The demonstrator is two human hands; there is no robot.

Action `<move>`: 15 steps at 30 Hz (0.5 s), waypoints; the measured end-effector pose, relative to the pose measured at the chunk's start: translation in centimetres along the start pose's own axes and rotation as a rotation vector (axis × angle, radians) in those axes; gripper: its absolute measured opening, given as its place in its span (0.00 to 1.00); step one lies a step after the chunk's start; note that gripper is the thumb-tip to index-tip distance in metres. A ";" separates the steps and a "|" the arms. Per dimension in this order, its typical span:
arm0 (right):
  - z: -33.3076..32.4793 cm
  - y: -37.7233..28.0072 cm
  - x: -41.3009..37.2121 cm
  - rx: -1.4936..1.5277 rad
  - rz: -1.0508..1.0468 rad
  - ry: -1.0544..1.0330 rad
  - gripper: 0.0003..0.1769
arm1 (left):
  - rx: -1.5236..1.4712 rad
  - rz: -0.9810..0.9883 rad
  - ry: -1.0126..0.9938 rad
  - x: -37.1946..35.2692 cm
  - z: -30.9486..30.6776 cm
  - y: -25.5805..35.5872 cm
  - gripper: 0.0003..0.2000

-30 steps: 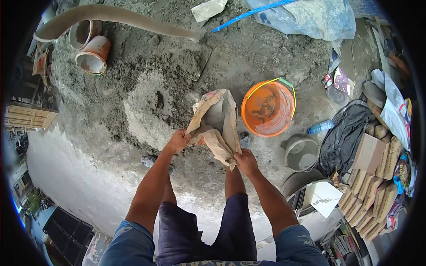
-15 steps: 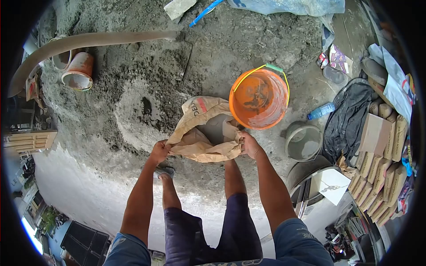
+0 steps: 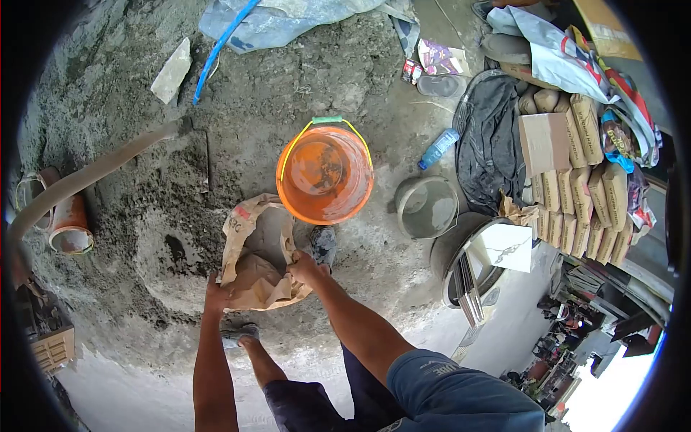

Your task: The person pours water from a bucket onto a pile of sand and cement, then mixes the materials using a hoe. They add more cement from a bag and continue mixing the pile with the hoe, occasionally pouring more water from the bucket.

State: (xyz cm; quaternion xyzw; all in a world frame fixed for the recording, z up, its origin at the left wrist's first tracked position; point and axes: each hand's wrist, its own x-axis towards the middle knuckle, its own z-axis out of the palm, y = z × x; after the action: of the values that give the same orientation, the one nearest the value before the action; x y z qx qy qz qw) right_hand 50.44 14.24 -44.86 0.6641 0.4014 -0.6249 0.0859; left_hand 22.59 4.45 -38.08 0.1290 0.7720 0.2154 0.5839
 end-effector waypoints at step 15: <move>-3.3 -12.2 -13.0 -0.673 -0.391 -0.208 0.27 | 0.303 0.477 -0.008 -5.5 2.1 8.0 0.18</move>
State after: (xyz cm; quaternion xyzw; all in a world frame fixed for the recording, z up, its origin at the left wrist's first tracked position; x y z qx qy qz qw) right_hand 46.50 18.81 -27.74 0.4435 0.6915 -0.5268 0.2182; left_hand 25.72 9.34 -29.97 0.3935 0.7410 0.2282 0.4939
